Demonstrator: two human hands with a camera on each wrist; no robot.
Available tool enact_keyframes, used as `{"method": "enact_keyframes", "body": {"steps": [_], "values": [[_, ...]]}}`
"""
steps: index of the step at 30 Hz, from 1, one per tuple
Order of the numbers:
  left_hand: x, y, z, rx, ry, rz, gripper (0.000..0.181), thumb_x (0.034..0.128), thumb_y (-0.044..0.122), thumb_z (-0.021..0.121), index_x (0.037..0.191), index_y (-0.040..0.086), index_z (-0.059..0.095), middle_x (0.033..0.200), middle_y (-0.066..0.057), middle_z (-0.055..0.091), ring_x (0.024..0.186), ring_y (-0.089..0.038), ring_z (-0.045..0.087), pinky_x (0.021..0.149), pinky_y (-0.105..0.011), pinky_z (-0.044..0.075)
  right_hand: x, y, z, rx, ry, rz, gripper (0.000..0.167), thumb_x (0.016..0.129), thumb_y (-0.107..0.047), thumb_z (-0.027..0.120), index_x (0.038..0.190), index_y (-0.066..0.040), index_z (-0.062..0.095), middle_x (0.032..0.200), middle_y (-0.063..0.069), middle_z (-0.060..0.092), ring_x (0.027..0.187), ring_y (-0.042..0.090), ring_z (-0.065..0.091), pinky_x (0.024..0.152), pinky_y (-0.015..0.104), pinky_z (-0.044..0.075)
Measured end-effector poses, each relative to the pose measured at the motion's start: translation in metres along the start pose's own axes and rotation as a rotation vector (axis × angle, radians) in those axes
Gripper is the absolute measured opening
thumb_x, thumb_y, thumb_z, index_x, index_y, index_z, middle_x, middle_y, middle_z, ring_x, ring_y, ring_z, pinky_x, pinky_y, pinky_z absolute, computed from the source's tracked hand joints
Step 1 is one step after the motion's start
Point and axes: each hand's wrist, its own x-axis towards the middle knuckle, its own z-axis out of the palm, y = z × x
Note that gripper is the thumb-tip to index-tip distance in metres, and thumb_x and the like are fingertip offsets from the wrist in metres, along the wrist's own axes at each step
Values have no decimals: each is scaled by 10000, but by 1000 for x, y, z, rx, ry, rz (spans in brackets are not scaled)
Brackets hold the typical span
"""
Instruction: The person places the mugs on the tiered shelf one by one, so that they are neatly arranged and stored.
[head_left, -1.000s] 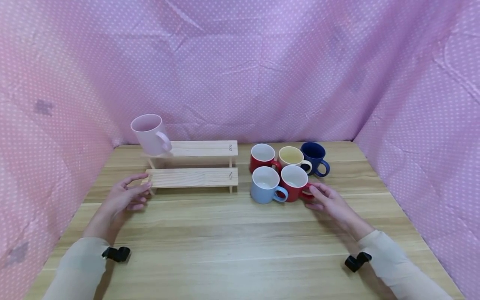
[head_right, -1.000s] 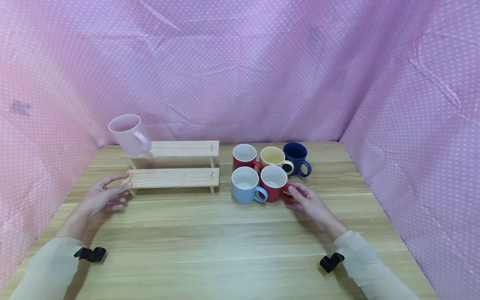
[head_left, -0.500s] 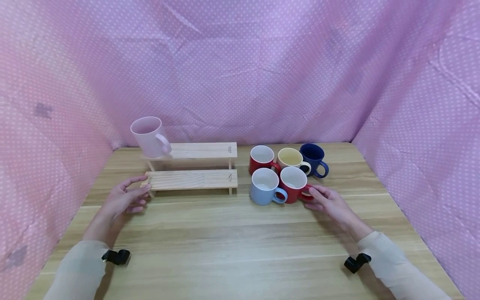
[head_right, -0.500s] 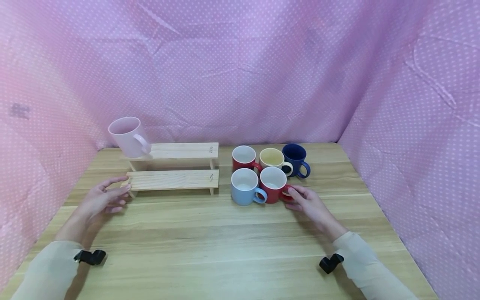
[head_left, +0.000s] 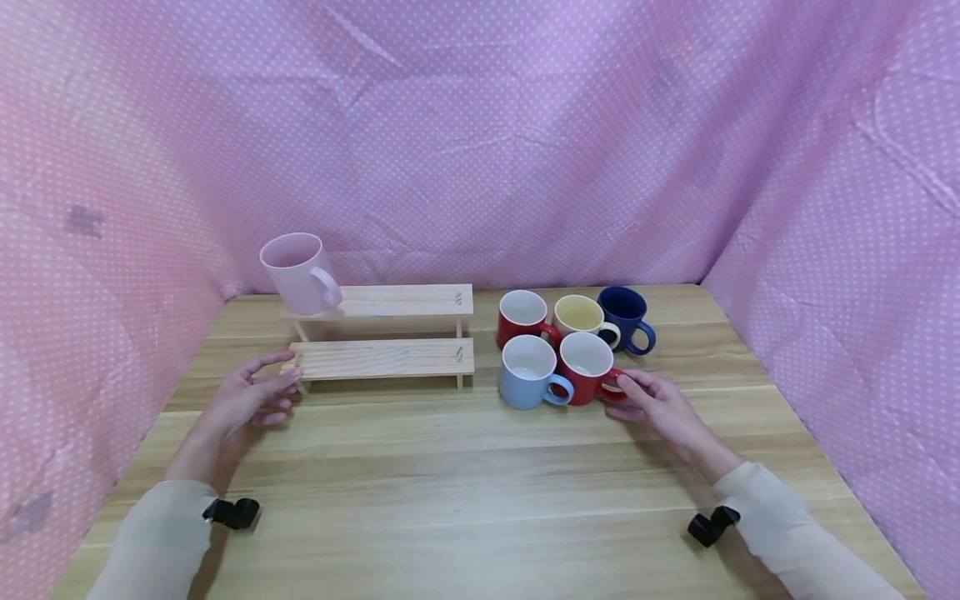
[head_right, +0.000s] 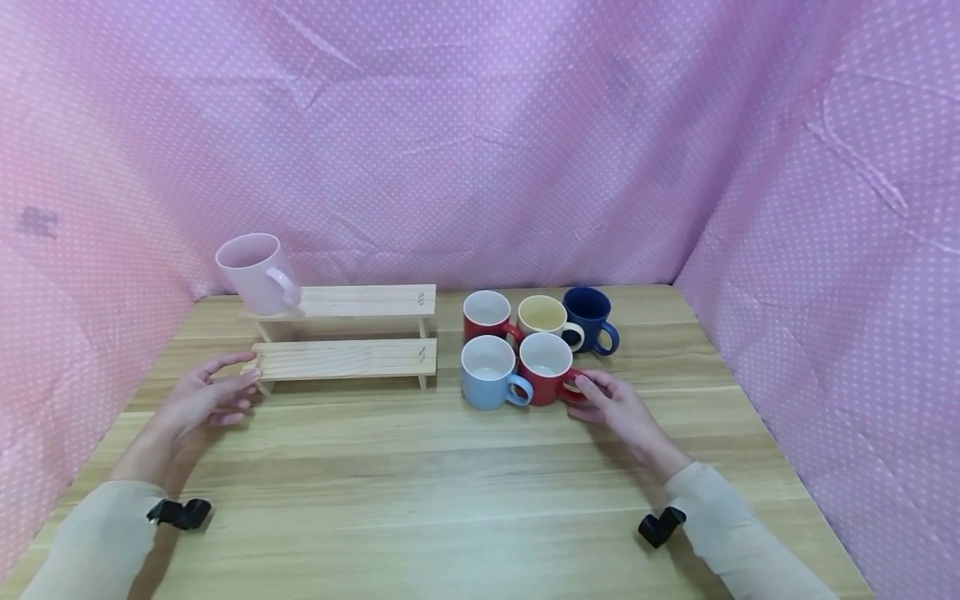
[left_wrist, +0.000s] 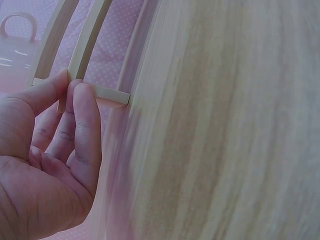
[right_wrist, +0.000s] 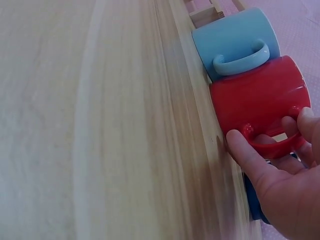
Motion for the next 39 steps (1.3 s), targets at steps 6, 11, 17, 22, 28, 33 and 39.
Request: {"method": "enact_keyframes", "body": {"steps": [6,11,17,22,28,33,39], "values": [[1,-2,-1,-4,5,-9,487,964,297,730,1408,310,530,897,34,737,715,-118,683,660,-341,637,0,2,0,15,6,3,524,1078,-267,523,1403,134,439,1351,162,596,1172,290,652,930,430,566],[-1,-3,-1,8,10,-2,493,954,315,741,1401,317,534,899,41,736,725,-121,684,665,-346,638,1,4,1,43,4,5,487,1073,-268,534,1381,106,484,1357,159,586,1192,320,637,943,442,558],[3,-4,4,18,14,4,538,939,343,754,1424,293,525,911,32,729,728,-118,685,676,-347,638,-5,4,-2,33,33,16,503,1072,-275,536,1393,108,474,1362,174,574,1144,208,665,959,397,549],[6,-4,7,-22,10,-1,534,936,321,762,1417,282,536,895,35,727,703,-110,679,645,-331,635,-8,4,-4,12,48,32,541,1074,-289,532,1415,121,443,1428,266,511,1144,187,664,971,375,542],[3,-3,6,-24,6,3,454,941,318,756,1353,315,564,892,35,731,699,-108,676,635,-325,634,-10,-4,-4,70,40,52,451,1059,-278,563,1335,78,538,1340,151,574,1133,244,669,958,417,548],[1,-3,4,-27,16,-2,421,944,307,753,1323,334,573,884,36,731,696,-106,675,638,-321,633,-13,-19,-4,165,0,3,290,1070,-214,540,1235,10,619,1219,36,675,1112,244,684,951,430,547],[2,-4,1,-14,21,1,478,948,310,750,1380,305,544,889,37,724,700,-102,675,643,-321,634,-18,-42,-3,132,-27,-99,290,1083,-161,507,1242,58,612,1197,31,707,1095,209,693,920,412,573]]}}
